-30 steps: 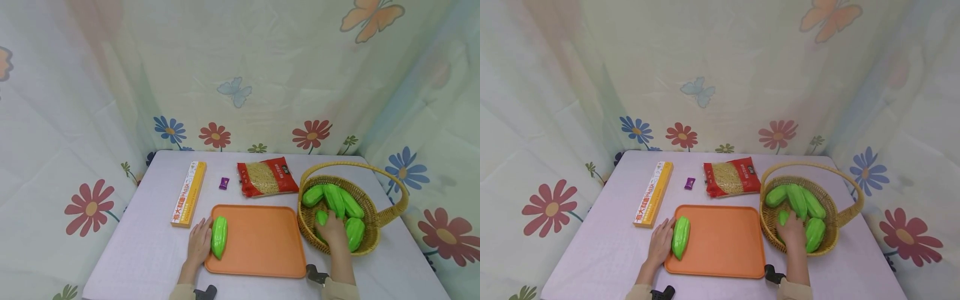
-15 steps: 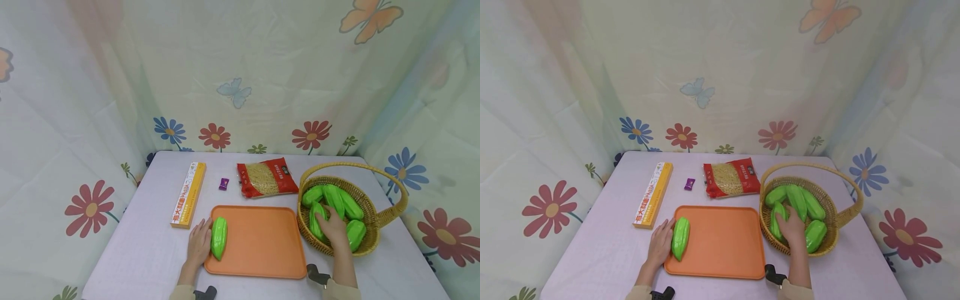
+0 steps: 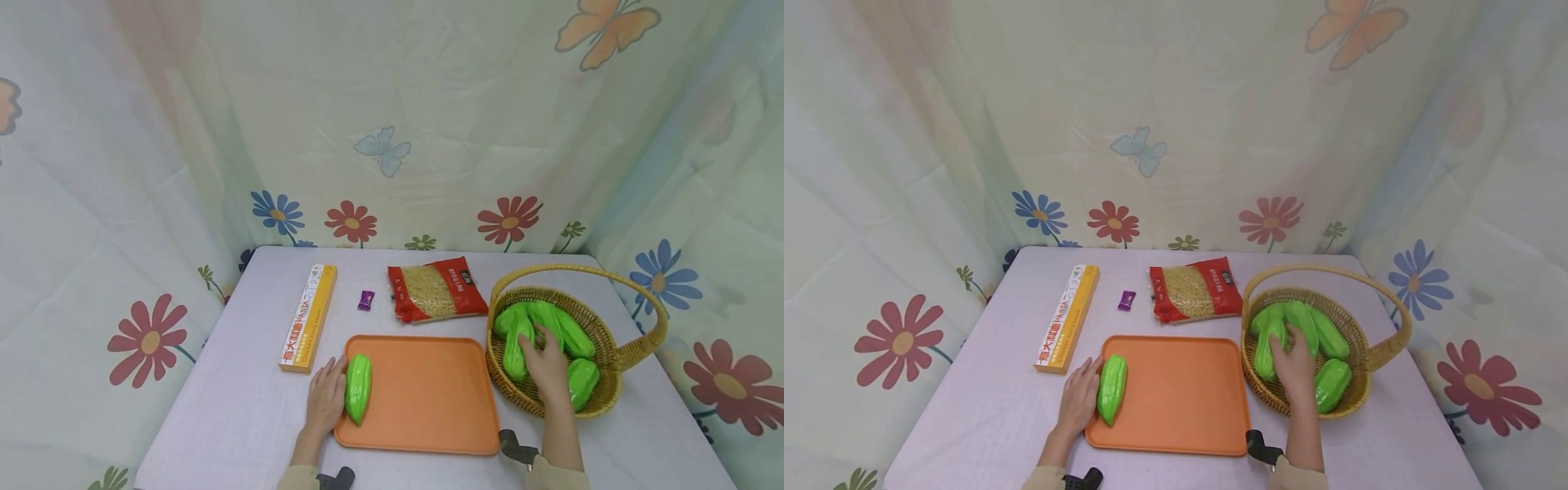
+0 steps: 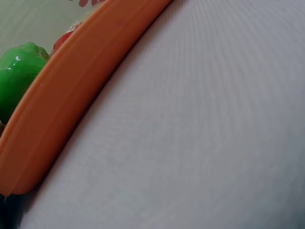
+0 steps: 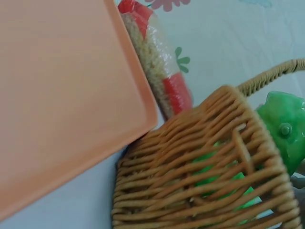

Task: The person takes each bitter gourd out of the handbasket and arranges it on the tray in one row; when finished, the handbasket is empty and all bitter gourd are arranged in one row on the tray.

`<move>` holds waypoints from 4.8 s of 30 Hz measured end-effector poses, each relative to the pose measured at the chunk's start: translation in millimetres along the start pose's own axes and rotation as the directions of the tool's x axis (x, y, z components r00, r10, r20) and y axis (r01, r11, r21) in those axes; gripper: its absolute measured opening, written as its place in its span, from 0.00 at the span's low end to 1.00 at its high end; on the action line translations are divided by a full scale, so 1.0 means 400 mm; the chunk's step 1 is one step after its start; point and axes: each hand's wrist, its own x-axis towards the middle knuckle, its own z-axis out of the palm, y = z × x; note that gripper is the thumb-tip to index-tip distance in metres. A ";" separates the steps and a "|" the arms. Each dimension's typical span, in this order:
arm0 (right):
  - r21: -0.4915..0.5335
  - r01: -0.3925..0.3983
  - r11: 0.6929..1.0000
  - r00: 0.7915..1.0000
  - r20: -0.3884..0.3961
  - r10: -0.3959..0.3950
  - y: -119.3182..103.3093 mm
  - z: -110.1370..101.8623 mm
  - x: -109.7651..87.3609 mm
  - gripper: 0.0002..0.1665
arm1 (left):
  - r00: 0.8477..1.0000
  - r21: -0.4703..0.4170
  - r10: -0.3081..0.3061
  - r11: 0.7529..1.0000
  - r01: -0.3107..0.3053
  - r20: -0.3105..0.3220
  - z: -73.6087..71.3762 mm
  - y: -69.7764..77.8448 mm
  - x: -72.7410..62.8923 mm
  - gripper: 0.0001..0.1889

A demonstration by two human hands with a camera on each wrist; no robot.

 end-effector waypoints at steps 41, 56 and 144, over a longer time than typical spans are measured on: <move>0.120 0.293 0.948 0.951 0.061 -0.302 -0.101 0.211 -0.047 0.31 | 1.000 0.013 -0.013 1.000 0.013 0.013 -0.005 0.003 0.001 0.20; 0.045 0.300 0.953 0.930 0.209 -0.303 -0.132 0.329 -0.069 0.31 | 1.000 0.004 -0.016 1.000 0.016 0.016 -0.005 0.006 0.002 0.21; -0.168 0.422 0.891 0.867 0.361 -0.343 -0.099 0.484 -0.137 0.24 | 1.000 0.002 0.001 1.000 -0.001 -0.007 -0.002 0.004 -0.002 0.19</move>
